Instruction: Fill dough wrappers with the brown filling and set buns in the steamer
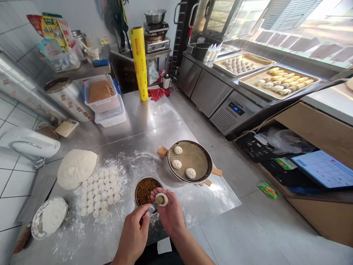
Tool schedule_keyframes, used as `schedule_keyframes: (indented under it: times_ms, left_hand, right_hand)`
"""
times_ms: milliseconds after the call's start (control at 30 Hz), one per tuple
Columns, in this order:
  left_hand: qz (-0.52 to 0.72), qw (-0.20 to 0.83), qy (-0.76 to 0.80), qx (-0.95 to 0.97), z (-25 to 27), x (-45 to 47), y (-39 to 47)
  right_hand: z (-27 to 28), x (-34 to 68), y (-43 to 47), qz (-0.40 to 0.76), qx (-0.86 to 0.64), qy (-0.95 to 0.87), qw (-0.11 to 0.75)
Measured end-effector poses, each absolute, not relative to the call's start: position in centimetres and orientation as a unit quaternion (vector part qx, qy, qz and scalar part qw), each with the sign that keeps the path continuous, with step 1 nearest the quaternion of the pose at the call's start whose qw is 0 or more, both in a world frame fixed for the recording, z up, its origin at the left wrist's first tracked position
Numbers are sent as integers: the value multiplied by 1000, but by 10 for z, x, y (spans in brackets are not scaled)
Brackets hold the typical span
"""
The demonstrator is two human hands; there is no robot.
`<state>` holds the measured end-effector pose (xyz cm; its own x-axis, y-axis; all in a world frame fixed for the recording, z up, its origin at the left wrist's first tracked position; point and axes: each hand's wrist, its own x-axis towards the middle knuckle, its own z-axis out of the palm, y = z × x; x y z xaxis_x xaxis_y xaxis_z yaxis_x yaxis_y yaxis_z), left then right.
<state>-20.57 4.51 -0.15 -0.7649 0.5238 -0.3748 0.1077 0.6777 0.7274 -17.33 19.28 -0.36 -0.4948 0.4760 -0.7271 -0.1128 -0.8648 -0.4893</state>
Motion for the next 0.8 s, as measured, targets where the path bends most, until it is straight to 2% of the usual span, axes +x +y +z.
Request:
schedule_keyframes:
  times_ms: [200,300,433,800]
  left_hand:
    - [304,237,893,230,-14,-205,40]
    - [231,205,924,224,-29,-218,29]
    - [142,210,939,233,-54,-244,27]
    - [48,206,935,285,-78,-268,94]
  right_hand:
    - [-25,-161,204,846,-492,-166,122]
    - [-37,-148,218,843,-500,-158,117]
    - [-51,-132,226,841,-512,-142,102]
    - [-83,-121,204,840,-517,-139,88]
